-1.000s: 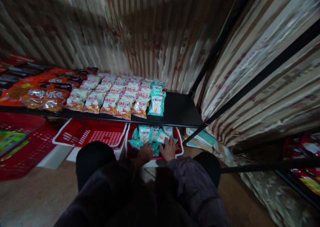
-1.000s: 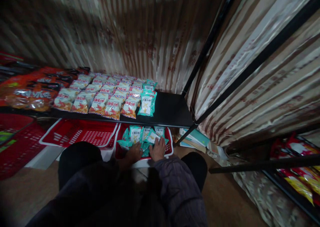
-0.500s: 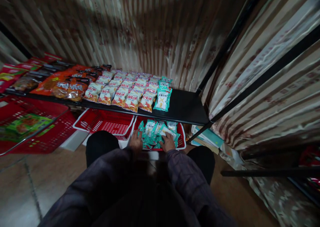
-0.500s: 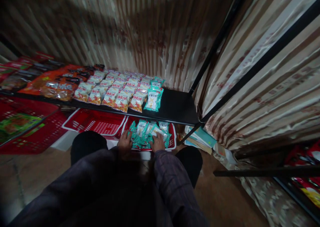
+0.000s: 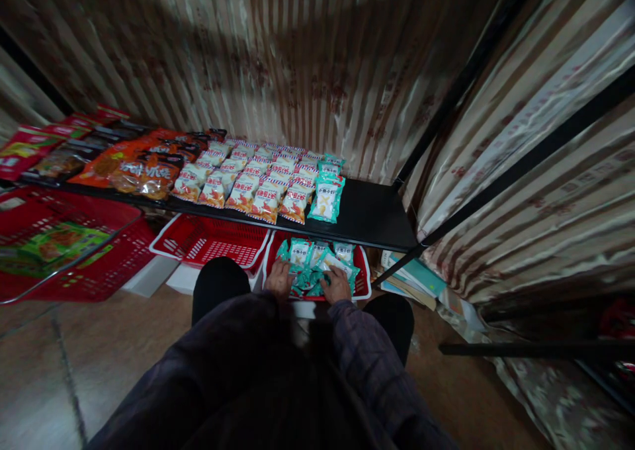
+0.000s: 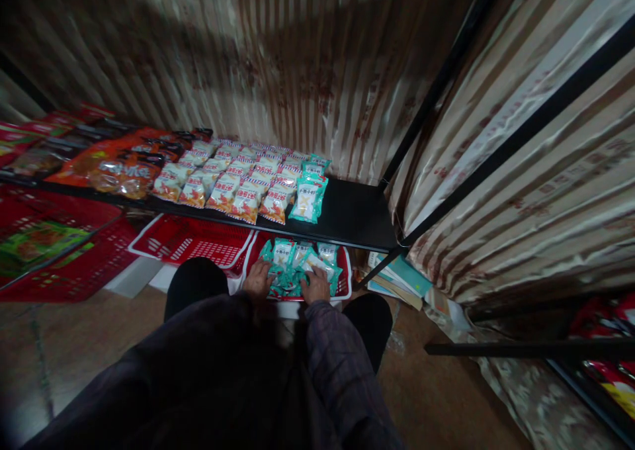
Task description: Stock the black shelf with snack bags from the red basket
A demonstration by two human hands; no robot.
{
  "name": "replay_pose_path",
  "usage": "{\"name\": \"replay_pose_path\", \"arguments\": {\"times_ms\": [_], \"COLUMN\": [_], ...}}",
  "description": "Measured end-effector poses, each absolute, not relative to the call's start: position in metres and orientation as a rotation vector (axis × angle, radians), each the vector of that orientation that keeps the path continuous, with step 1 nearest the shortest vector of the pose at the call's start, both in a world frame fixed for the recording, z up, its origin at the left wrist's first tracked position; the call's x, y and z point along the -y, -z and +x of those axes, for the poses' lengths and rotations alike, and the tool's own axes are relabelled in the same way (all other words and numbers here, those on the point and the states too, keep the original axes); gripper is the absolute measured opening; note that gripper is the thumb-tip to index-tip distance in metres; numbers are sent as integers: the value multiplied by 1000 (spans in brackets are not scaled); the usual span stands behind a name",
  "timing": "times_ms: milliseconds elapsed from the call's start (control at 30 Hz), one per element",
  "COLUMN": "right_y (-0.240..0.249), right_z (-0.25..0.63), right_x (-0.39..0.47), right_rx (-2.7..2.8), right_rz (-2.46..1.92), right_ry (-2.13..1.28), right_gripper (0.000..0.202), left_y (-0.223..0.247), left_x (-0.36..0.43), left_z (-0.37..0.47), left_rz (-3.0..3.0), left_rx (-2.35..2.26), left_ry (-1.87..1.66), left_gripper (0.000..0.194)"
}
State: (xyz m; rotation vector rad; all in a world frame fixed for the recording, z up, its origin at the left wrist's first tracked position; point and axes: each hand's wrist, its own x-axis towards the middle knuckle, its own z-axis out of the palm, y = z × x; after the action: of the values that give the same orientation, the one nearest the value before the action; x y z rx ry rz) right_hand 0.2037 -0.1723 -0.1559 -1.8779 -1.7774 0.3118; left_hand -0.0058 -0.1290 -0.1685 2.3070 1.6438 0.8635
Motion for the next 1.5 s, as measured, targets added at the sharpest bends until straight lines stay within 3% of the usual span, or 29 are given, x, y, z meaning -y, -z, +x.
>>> {"name": "replay_pose_path", "arguments": {"times_ms": [133,433,833,1500], "right_y": [153,153,142,138], "right_z": [202,200,195,189], "right_x": [173,169,167,168], "right_rx": [1755,1696,1691,1648], "right_rz": [-1919,-2015,-2133,-2024], "right_ry": [-288,-238,-268,-351], "right_gripper": [25,23,26,24], "left_y": [167,157,150,127], "left_x": [133,142,141,123], "left_z": [-5,-11,-23,-22], "left_rz": [2280,2247,2189,1908], "left_rx": [-1615,-1454,-1237,-1459], "left_ry": [-916,-925,-844,-896], "left_gripper": [24,36,32,24]}}
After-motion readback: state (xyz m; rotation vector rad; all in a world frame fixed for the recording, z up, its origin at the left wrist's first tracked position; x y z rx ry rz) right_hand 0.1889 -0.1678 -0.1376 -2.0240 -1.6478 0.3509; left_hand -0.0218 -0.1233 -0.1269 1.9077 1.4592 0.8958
